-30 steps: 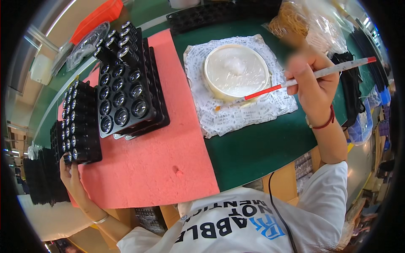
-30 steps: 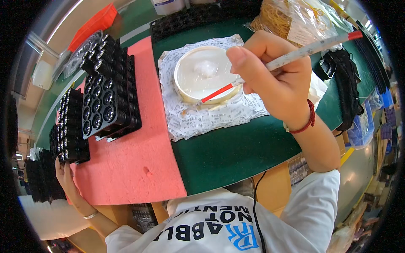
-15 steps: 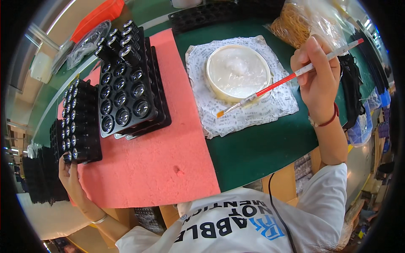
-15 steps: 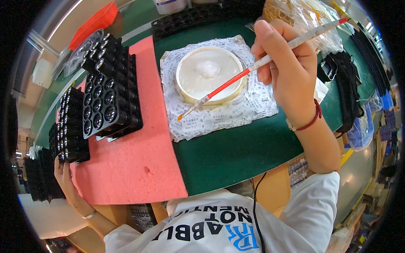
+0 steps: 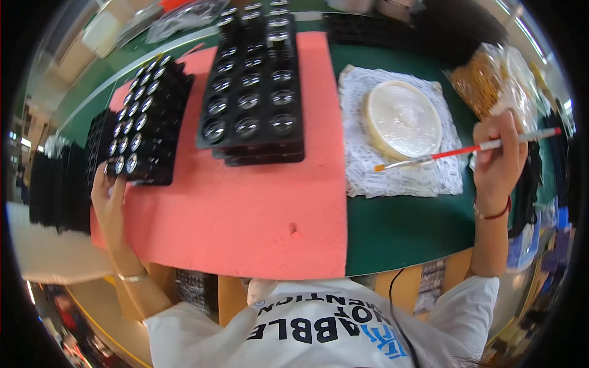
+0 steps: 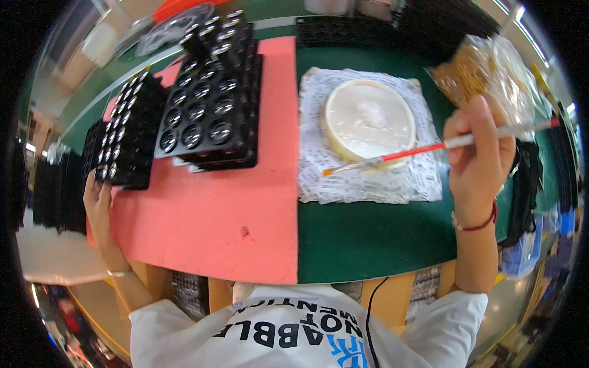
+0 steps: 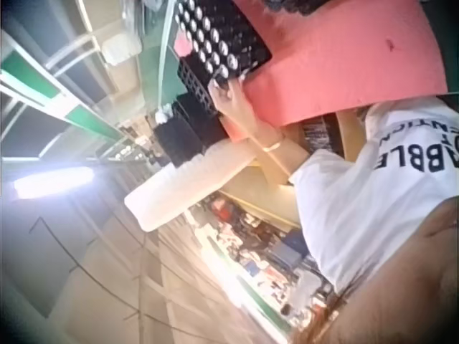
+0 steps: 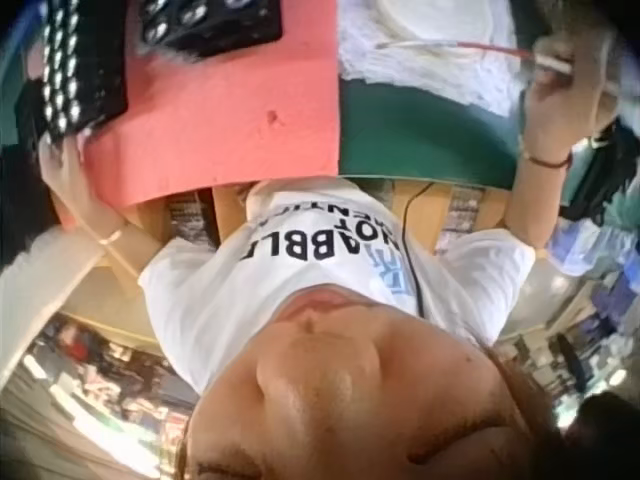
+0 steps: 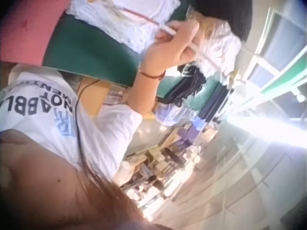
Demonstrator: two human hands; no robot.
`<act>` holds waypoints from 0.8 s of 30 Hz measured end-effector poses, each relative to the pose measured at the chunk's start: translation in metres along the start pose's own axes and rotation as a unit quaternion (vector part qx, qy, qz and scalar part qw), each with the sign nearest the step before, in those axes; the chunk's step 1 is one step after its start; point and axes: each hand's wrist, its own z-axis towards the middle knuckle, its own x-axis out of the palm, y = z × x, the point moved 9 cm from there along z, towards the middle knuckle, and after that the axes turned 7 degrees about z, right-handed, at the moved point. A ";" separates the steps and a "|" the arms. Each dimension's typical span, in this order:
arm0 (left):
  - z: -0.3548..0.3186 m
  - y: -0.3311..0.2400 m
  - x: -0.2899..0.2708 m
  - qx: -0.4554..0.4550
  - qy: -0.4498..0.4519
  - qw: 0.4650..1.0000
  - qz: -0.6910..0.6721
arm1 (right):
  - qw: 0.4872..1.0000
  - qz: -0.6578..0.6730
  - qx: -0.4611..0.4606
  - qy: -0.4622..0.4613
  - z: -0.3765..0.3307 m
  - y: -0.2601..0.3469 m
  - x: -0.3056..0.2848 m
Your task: Apply glue or sealant to the rims of cylindrical electronic components using a fine brush at a factory workbench.
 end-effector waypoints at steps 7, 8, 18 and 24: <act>0.003 -0.016 0.010 0.029 0.017 0.999 0.016 | 1.000 -0.006 -0.013 0.016 0.002 0.002 -0.001; 0.002 -0.015 0.009 0.029 0.015 0.999 0.005 | 1.000 0.003 -0.013 0.021 0.003 0.000 -0.001; 0.001 -0.014 0.006 0.036 0.002 0.999 0.012 | 0.999 0.012 -0.004 -0.032 0.000 -0.004 -0.004; 0.003 -0.009 0.002 0.043 -0.006 0.999 0.024 | 1.000 0.001 -0.012 0.002 0.001 -0.003 -0.007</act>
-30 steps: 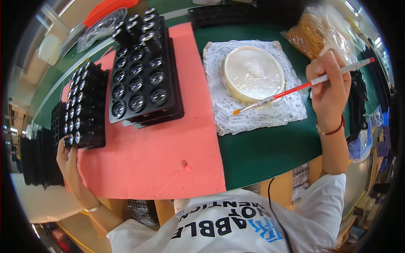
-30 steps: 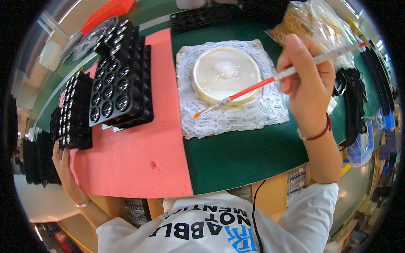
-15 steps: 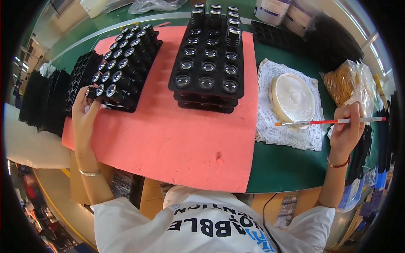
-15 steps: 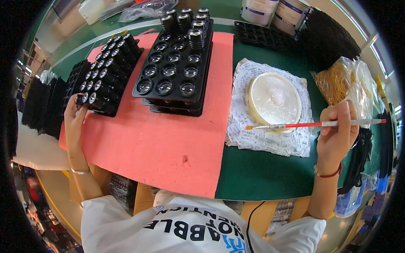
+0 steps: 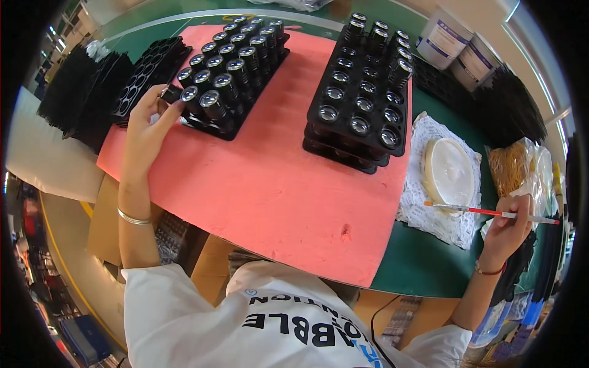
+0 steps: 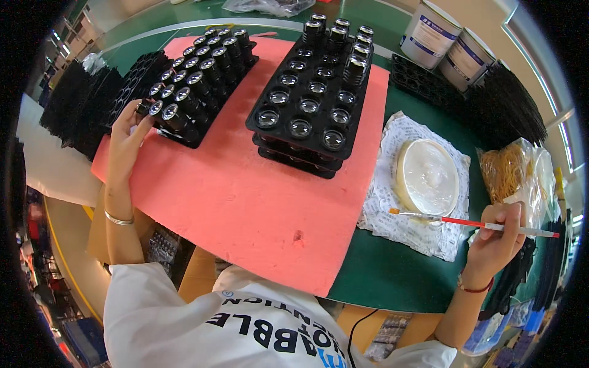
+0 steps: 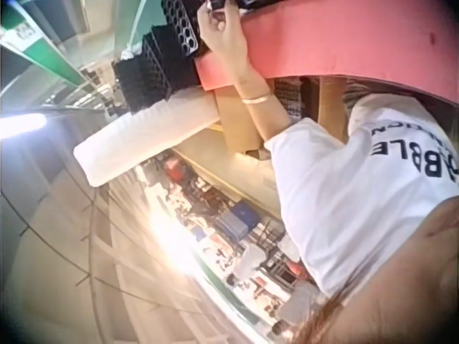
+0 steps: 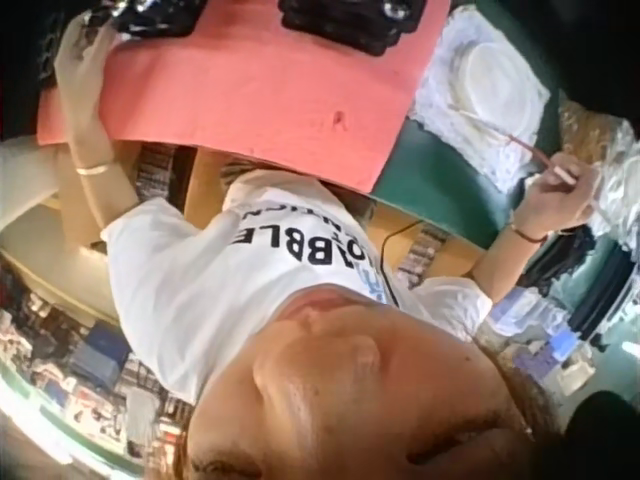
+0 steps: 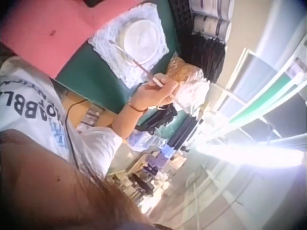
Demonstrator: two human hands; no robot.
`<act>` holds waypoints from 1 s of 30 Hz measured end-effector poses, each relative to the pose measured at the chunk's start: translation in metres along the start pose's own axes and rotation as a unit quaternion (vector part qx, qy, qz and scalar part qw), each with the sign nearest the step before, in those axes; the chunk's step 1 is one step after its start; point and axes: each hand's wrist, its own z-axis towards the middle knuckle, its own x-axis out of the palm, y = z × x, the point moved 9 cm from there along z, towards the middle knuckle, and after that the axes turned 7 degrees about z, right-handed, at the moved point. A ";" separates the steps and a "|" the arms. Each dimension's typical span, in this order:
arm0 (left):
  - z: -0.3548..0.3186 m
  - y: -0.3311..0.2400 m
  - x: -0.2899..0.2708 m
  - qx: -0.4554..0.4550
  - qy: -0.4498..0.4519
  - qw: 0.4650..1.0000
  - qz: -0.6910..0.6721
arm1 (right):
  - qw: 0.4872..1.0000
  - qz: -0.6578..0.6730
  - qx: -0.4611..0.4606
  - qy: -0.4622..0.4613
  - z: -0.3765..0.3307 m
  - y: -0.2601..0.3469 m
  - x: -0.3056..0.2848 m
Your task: Apply glue or sealant to the rims of cylindrical electronic components using a fine brush at a factory workbench.
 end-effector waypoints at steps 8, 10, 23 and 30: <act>0.001 -0.002 0.001 0.001 -0.004 0.999 -0.044 | 0.998 -0.026 -0.006 -0.059 -0.001 0.001 -0.001; 0.004 -0.003 0.004 0.002 0.014 0.999 -0.048 | 1.000 -0.004 0.004 -0.023 0.000 -0.002 -0.002; 0.011 -0.012 0.003 0.010 0.069 0.996 0.057 | 0.999 -0.018 -0.005 -0.050 -0.003 0.002 -0.006; -0.002 -0.013 -0.007 -0.004 0.032 0.998 0.047 | 1.000 -0.003 -0.011 -0.006 -0.001 0.004 0.002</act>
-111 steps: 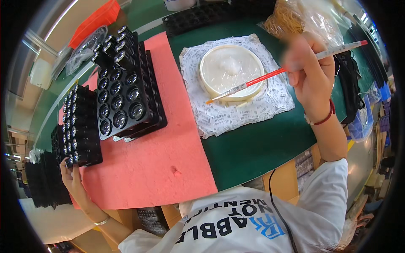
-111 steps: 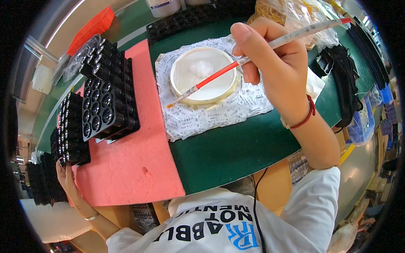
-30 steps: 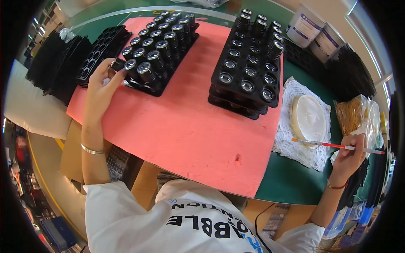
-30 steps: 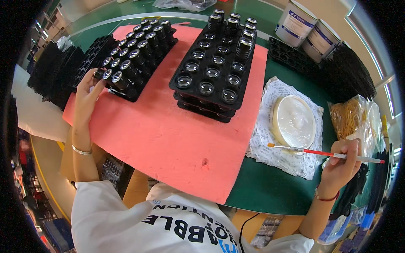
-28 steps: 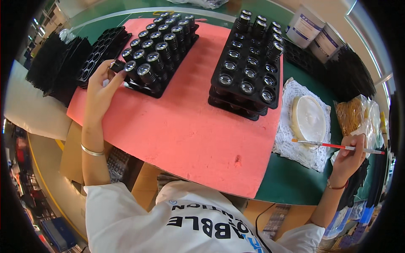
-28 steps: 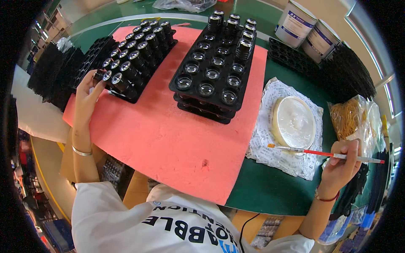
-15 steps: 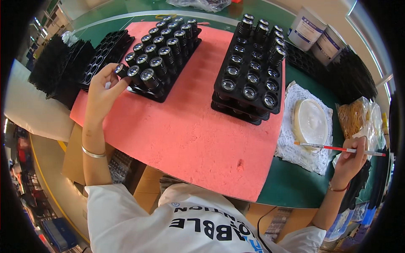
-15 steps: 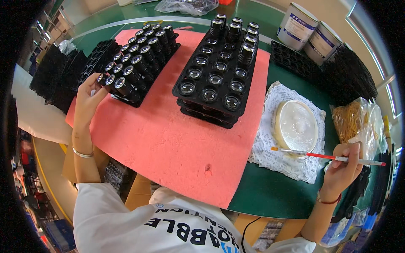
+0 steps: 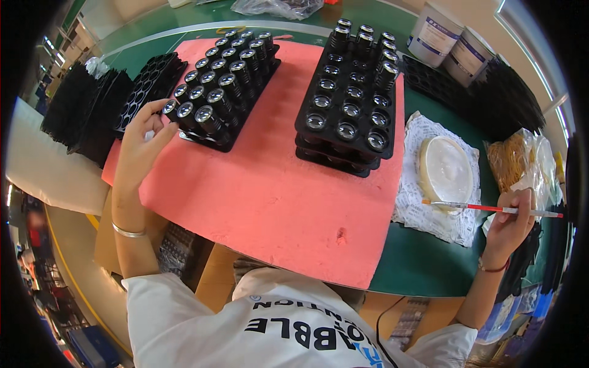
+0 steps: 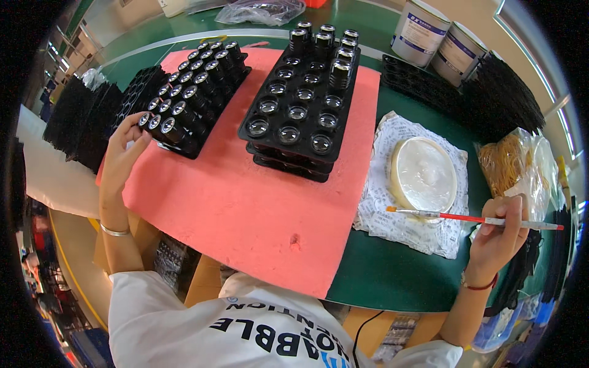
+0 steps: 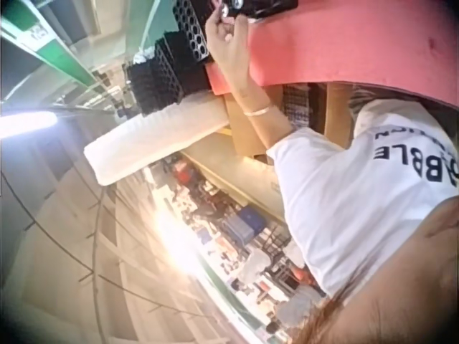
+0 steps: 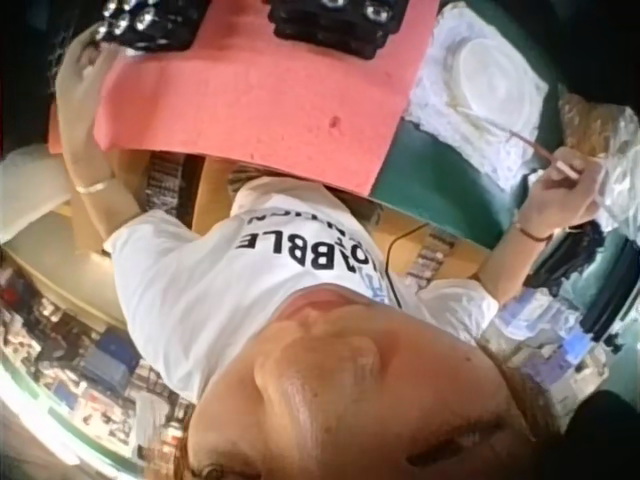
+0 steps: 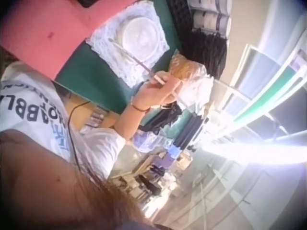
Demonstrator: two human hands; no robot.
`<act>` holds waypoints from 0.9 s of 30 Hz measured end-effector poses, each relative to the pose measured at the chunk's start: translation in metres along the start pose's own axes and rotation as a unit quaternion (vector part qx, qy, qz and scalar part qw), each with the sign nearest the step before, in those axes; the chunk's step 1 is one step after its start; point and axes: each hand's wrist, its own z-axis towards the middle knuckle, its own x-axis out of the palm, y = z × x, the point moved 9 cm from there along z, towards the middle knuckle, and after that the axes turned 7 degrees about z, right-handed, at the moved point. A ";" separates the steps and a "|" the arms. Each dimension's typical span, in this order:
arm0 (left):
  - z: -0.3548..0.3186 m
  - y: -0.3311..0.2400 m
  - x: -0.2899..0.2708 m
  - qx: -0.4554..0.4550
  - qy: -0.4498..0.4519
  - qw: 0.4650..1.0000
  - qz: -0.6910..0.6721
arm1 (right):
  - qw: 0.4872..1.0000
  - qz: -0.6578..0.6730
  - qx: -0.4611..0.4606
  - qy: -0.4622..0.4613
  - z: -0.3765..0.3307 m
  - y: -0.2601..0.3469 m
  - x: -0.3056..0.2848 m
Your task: Apply glue or sealant to the rims of cylindrical electronic components using a fine brush at a factory workbench.
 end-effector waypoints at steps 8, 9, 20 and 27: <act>0.034 -0.002 -0.076 0.054 -0.176 0.926 0.330 | 1.000 -0.006 -0.003 -0.007 -0.002 0.005 0.001; 0.039 0.004 -0.086 0.045 -0.187 0.903 0.385 | 1.000 -0.006 -0.020 0.007 -0.003 0.010 0.003; 0.090 0.061 -0.080 -0.115 -0.001 0.879 0.462 | 0.999 -0.010 -0.035 0.016 0.000 0.012 0.000; 0.092 0.059 -0.074 -0.119 0.024 0.891 0.437 | 0.998 -0.023 -0.056 0.023 -0.001 0.018 0.004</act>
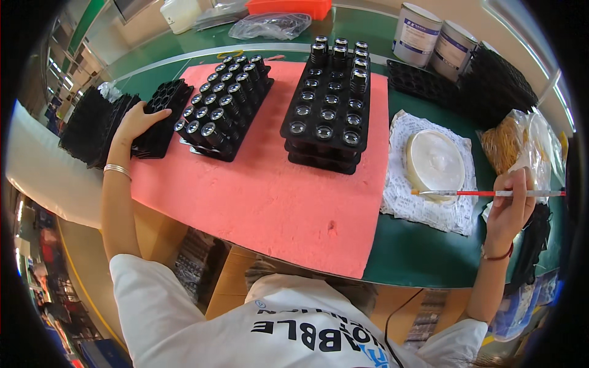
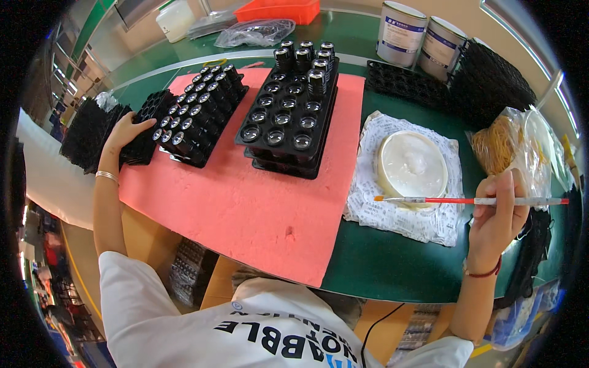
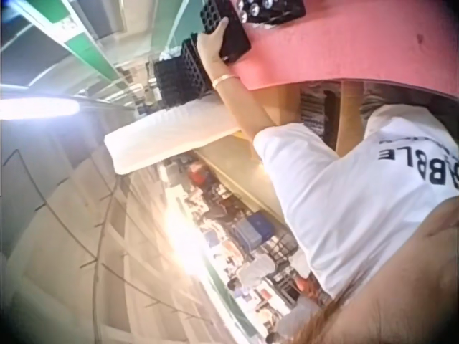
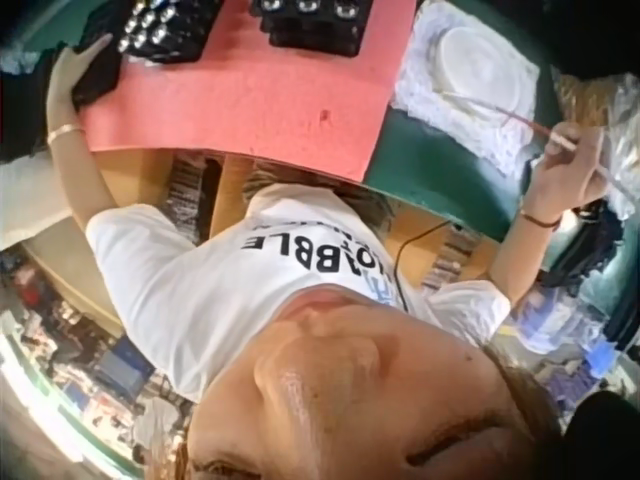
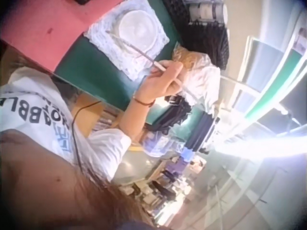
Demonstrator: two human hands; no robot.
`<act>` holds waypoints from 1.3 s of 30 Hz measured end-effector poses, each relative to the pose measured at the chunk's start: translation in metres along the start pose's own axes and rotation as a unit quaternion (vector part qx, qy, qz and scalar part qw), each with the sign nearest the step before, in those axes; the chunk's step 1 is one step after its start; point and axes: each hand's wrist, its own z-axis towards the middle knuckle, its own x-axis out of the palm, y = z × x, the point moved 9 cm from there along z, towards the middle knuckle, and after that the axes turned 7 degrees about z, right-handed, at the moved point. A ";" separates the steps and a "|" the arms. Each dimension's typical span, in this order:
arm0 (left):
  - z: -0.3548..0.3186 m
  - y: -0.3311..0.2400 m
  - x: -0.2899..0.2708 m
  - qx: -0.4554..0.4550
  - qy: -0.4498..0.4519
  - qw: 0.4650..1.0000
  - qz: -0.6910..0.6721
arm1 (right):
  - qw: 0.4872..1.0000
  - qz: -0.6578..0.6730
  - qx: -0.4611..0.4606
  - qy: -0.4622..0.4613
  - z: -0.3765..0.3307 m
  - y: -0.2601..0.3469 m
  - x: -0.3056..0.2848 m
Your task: Apply glue or sealant to the rims of cylindrical electronic components using a fine brush at a factory workbench.
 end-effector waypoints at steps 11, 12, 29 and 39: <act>0.019 0.004 -0.006 -0.015 0.017 0.998 -0.063 | 0.999 0.019 0.016 -0.033 0.000 -0.002 -0.008; 0.020 0.005 -0.016 -0.023 -0.001 0.999 -0.049 | 0.999 0.021 0.016 -0.034 0.000 -0.001 -0.008; -0.057 -0.184 -0.055 0.149 0.009 0.987 0.067 | 0.999 0.017 0.007 -0.037 0.003 0.007 -0.007; -0.030 -0.198 -0.050 0.160 0.001 0.983 0.092 | 0.999 0.031 -0.005 -0.040 0.002 0.011 -0.011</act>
